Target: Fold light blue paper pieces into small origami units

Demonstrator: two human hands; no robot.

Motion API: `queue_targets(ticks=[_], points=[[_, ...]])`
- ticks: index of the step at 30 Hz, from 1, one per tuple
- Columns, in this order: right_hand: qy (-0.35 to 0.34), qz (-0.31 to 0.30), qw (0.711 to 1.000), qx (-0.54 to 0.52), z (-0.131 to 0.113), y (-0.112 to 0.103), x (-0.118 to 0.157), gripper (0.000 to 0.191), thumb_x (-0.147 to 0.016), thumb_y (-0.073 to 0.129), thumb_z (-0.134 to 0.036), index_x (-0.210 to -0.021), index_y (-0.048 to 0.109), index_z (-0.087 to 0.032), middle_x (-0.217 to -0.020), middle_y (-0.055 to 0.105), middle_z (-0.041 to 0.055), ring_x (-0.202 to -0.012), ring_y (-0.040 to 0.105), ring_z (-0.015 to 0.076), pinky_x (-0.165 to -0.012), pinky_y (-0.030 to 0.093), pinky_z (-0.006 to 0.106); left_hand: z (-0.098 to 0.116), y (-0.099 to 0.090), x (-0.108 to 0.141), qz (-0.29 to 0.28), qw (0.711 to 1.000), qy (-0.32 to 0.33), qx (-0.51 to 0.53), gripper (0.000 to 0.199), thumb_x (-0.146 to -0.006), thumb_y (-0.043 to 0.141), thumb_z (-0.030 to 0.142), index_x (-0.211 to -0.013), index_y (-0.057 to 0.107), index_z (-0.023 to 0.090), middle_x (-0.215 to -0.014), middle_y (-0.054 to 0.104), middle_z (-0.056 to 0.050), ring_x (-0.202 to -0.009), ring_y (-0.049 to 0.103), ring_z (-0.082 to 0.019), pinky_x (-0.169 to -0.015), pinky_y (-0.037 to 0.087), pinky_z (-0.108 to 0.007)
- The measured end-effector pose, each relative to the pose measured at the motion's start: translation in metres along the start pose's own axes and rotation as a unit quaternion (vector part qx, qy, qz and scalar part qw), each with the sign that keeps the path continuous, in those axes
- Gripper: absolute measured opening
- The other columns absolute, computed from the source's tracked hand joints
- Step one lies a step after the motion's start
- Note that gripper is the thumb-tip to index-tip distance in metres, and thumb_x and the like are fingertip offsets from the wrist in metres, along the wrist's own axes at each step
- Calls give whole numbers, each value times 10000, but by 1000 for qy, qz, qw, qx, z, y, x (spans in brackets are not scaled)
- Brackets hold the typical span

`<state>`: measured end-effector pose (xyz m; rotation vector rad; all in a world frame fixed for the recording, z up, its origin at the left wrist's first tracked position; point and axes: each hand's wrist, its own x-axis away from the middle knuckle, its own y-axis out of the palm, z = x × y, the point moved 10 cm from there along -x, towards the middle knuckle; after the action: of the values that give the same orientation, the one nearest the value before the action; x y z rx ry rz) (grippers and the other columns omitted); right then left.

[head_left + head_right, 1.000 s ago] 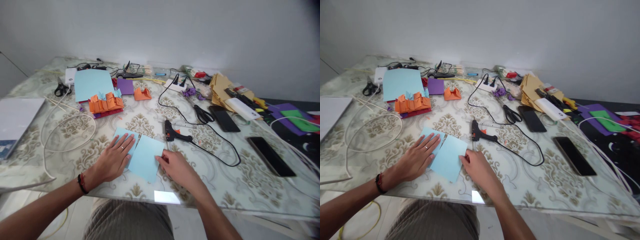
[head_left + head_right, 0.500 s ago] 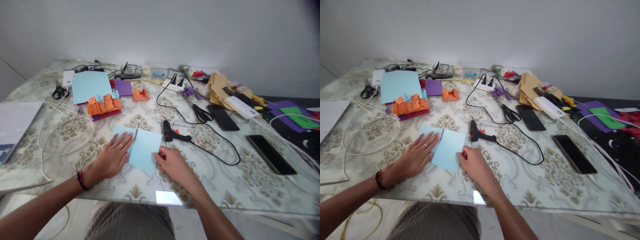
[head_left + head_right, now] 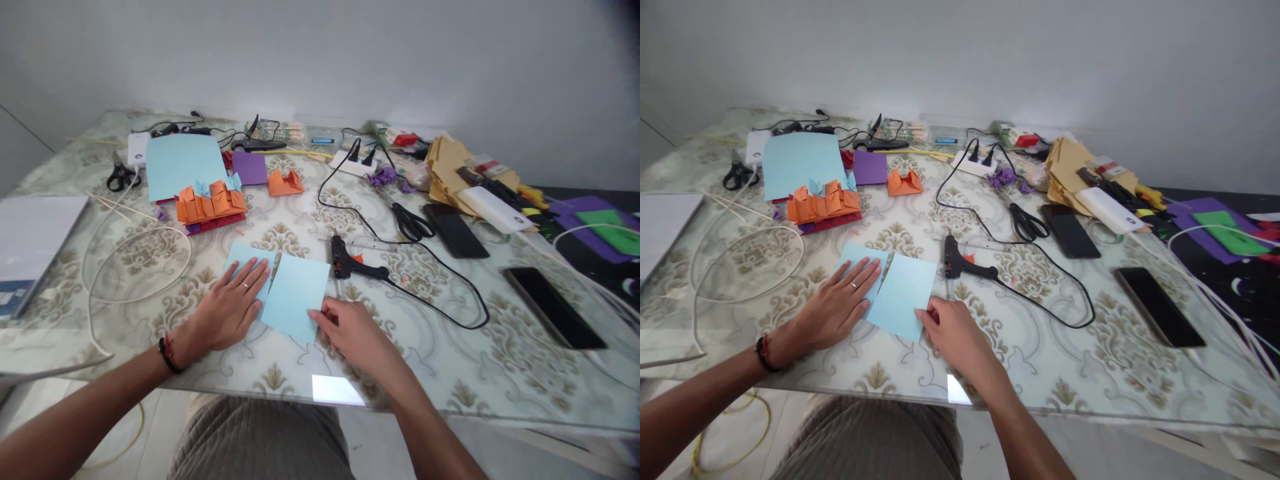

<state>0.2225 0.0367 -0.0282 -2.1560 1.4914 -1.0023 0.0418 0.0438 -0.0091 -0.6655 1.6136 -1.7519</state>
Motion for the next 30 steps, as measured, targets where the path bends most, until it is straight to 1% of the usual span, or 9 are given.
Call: queue_targets(ticks=[2, 5, 8, 12, 15, 19, 25, 30], points=[[7, -4, 1000, -17, 1, 0, 3, 345, -979, 526, -334, -657, 473, -221, -580, 668, -4, -427, 586, 136, -506, 428, 258, 0, 0, 0, 1, 1000, -2, 5, 597, -1044, 360, 244, -1619, 300, 94, -1711, 252, -123, -1597, 182, -298, -1298, 162, -518], [-3, -3, 999, -45, -2, 0, 4, 339, -981, 520, -363, -674, 479, -224, -577, 665, -7, -437, 596, 138, -506, 445, 256, -2, -1, -2, 2, 1000, 3, 14, 614, -1037, 370, 242, -1629, 273, 111, -1714, 243, -120, -1601, 164, -292, -1302, 147, -517], [-4, -10, 998, -63, -5, 2, 1, 321, -971, 530, -369, -689, 497, -220, -574, 662, -7, -434, 593, 134, -486, 443, 248, -5, -3, -5, 2, 1000, 10, 21, 626, -1027, 379, 227, -1628, 265, 93, -1713, 243, -133, -1606, 136, -292, -1307, 124, -524], [15, 10, 997, -71, -4, -1, -4, 307, -954, 531, -342, -678, 478, -218, -585, 655, -9, -414, 582, 126, -443, 425, 236, -5, -8, -5, 8, 1000, 7, 12, 621, -1026, 377, 224, -1620, 275, 72, -1715, 230, -151, -1609, 108, -298, -1310, 100, -528], [8, 11, 997, -70, -6, -2, -5, 316, -954, 546, -360, -679, 489, -215, -563, 643, -15, -411, 581, 126, -445, 421, 234, -2, -4, 0, -2, 1000, -1, 0, 614, -1029, 381, 241, -1614, 293, 78, -1714, 234, -150, -1606, 121, -307, -1303, 128, -525], [5, -14, 998, -54, -5, 4, -2, 324, -958, 557, -368, -678, 527, -209, -548, 645, -8, -401, 574, 131, -448, 412, 241, -1, 0, 2, -10, 1000, -5, -12, 606, -1032, 379, 242, -1606, 310, 62, -1711, 233, -159, -1603, 136, -317, -1300, 140, -531], [14, -10, 999, -49, 0, 7, 0, 338, -964, 554, -353, -660, 515, -209, -571, 651, -3, -386, 554, 121, -434, 391, 237, -1, 1, 0, -17, 1000, 0, -18, 602, -1036, 382, 263, -1597, 331, 52, -1710, 235, -161, -1601, 141, -328, -1297, 161, -544], [6, -24, 997, -71, 1, 8, 5, 329, -968, 539, -367, -679, 522, -208, -573, 642, -11, -415, 563, 121, -453, 403, 232, -2, 0, 0, -7, 1000, 0, -6, 608, -1023, 397, 255, -1602, 329, 80, -1711, 240, -154, -1600, 149, -325, -1293, 171, -550]])
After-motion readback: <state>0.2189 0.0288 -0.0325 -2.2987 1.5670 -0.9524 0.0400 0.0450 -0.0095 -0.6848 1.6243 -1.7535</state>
